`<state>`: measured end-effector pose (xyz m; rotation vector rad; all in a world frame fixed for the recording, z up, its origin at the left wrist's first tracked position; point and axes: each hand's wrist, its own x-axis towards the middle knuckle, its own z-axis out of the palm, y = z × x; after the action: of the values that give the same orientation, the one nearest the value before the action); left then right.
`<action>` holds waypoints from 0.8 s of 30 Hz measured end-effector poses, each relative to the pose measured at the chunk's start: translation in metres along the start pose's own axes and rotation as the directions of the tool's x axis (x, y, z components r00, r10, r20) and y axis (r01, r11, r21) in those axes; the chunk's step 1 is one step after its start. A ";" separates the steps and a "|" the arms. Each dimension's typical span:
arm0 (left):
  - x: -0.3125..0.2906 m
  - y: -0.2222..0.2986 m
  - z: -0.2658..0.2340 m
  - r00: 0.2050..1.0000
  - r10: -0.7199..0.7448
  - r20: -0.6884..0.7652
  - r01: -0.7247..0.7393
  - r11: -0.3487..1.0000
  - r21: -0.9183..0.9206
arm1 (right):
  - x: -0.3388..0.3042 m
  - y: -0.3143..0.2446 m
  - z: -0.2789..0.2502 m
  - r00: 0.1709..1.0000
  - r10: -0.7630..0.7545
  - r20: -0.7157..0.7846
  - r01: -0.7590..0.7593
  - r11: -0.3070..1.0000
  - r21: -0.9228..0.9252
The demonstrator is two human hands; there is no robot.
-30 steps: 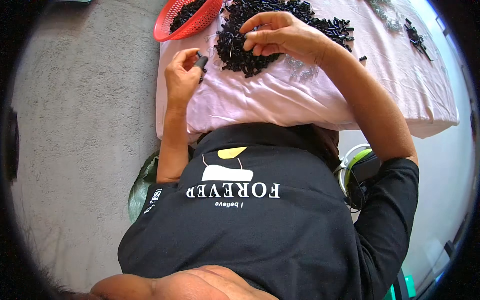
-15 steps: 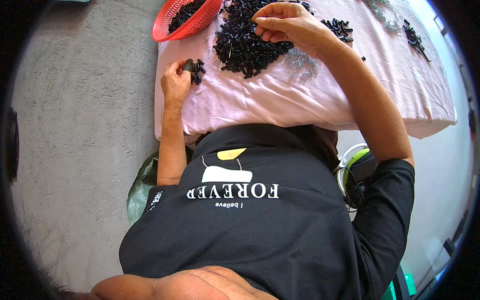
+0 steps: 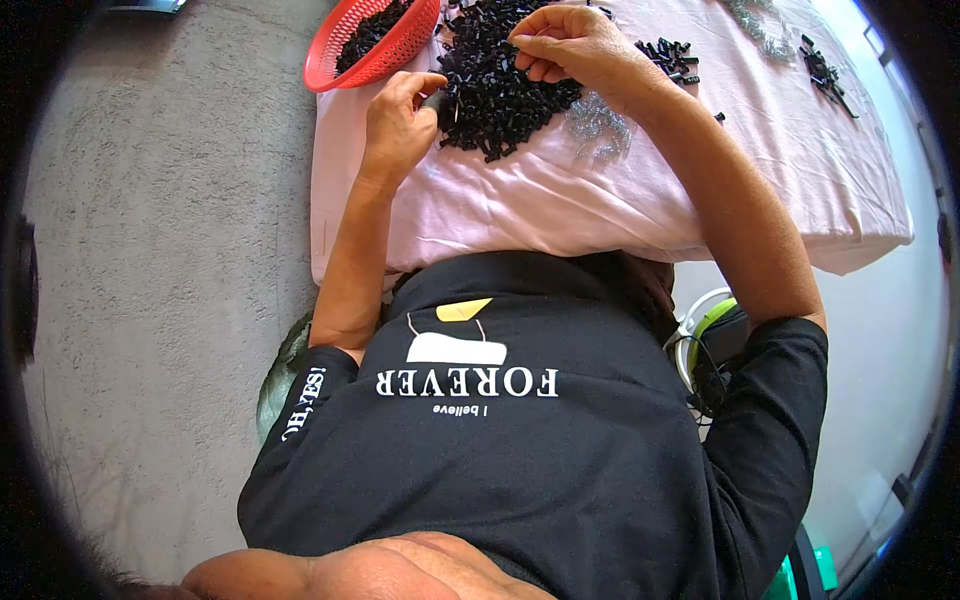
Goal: Manually assembling small black plastic components at a workshop table.
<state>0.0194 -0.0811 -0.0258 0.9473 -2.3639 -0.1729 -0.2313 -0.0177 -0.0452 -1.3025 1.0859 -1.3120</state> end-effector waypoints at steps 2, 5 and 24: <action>0.004 -0.005 0.004 0.999 -0.017 0.030 0.017 1.000 0.022 | 0.001 0.000 0.000 1.000 -0.004 0.002 0.004 1.000 0.001; 0.006 -0.008 0.008 0.998 -0.020 0.068 0.018 0.999 0.038 | 0.002 0.002 -0.002 1.000 -0.003 0.003 0.003 1.000 0.008; 0.003 0.047 0.003 0.984 0.177 -0.017 -0.175 0.949 -0.263 | -0.008 -0.007 0.011 0.987 0.033 0.155 -0.041 0.998 0.049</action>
<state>-0.0117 -0.0488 -0.0116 0.6065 -2.3437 -0.4099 -0.2204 -0.0085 -0.0395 -1.3157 0.9583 -1.1839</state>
